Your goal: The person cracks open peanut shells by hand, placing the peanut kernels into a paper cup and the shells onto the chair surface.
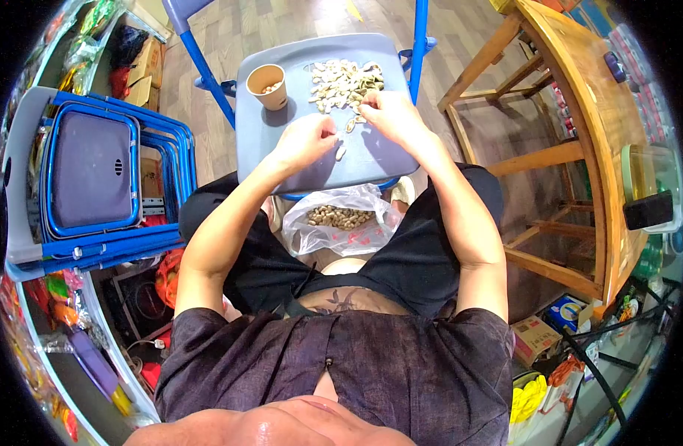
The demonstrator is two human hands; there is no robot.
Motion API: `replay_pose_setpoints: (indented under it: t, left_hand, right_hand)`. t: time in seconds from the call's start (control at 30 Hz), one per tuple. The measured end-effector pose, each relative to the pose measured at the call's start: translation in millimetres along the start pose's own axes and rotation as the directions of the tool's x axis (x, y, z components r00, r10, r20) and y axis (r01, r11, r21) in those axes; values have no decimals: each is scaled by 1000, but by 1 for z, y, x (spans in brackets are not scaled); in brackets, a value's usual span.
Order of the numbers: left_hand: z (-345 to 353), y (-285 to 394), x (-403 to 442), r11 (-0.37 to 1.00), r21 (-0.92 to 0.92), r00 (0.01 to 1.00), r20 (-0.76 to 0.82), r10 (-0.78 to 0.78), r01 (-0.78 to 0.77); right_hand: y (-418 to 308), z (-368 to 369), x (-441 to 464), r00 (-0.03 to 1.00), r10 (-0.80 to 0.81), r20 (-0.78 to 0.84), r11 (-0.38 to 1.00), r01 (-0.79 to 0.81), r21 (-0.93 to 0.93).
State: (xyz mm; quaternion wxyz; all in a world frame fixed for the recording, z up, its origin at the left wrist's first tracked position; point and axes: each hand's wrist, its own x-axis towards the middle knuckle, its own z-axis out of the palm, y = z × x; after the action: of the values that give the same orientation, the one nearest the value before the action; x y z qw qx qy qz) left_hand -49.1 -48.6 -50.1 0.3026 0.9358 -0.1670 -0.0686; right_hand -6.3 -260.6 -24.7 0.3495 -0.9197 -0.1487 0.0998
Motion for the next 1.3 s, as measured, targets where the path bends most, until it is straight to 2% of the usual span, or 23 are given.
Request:
replay_pose_setpoints:
  t: [0.03, 0.07, 0.1, 0.13, 0.17, 0.23, 0.37, 0.5, 0.57, 0.7, 0.77, 0.83, 0.9, 1.03, 1.1, 1.13, 1.2, 1.3]
  left_hand:
    - [-4, 0, 2, 987, -150, 998, 23, -57, 59]
    - [-1, -6, 6, 908, -419, 1000, 8, -25, 26]
    - [2, -13, 10, 757, -654, 1000, -13, 2, -10]
    - [-11, -3, 8, 629, -777, 1000, 30, -11, 30]
    - [-19, 3, 6, 630, -776, 1000, 29, -8, 28]
    - [-28, 6, 2, 469, -882, 998, 47, -28, 55]
    - [-30, 6, 3, 419, -907, 999, 43, -21, 47]
    - [-28, 9, 4, 433, -900, 998, 64, 1, 57]
    - [-23, 8, 5, 434, -899, 998, -36, 43, -51]
    - [-15, 7, 9, 466, -880, 995, -94, 25, -95]
    - [-16, 13, 6, 632, -773, 989, -134, -64, -64]
    - [-11, 11, 7, 594, -797, 985, -165, -42, -108]
    - [-10, 9, 8, 488, -864, 989, -146, -10, -123]
    - [-14, 8, 7, 473, -871, 989, -149, 2, -133]
    - [-15, 9, 7, 592, -791, 978, -207, -21, -155]
    - [-17, 10, 6, 592, -791, 978, -207, -21, -154]
    - [-21, 14, 5, 674, -710, 958, -287, -15, -202]
    - [-23, 17, 5, 663, -717, 953, -303, -23, -212]
  right_hand:
    - [3, 1, 0, 1000, 0, -4, 1000, 0, 0]
    - [5, 2, 1, 994, 7, 106, 972, -32, 233]
    - [6, 2, 2, 977, -12, 212, 889, -86, 449]
    - [-8, -3, -7, 964, 40, 263, 824, -180, 538]
    - [-17, -7, -13, 965, 39, 260, 824, -178, 538]
    - [-27, -10, -18, 903, 54, 426, 623, -364, 692]
    - [-34, 0, -21, 896, -25, 444, 493, -375, 785]
    - [-35, 4, -17, 921, -36, 387, 515, -315, 797]
    - [-37, 2, -15, 924, -43, 381, 564, -292, 772]
    - [-36, 4, -10, 923, -26, 385, 568, -303, 765]
    - [-39, 2, -10, 923, -34, 383, 553, -302, 776]
    - [-35, 2, -7, 908, -55, 415, 537, -323, 779]
    - [-35, 2, -5, 892, -77, 445, 519, -345, 782]
    - [-39, 2, -7, 894, -79, 442, 552, -330, 766]
    - [-40, 3, -7, 895, -93, 437, 556, -318, 768]
    - [-41, 3, -8, 892, -104, 439, 544, -319, 777]
    - [-42, 3, -7, 891, -114, 440, 531, -320, 785]
    - [-41, 4, -5, 898, -147, 414, 470, -305, 828]
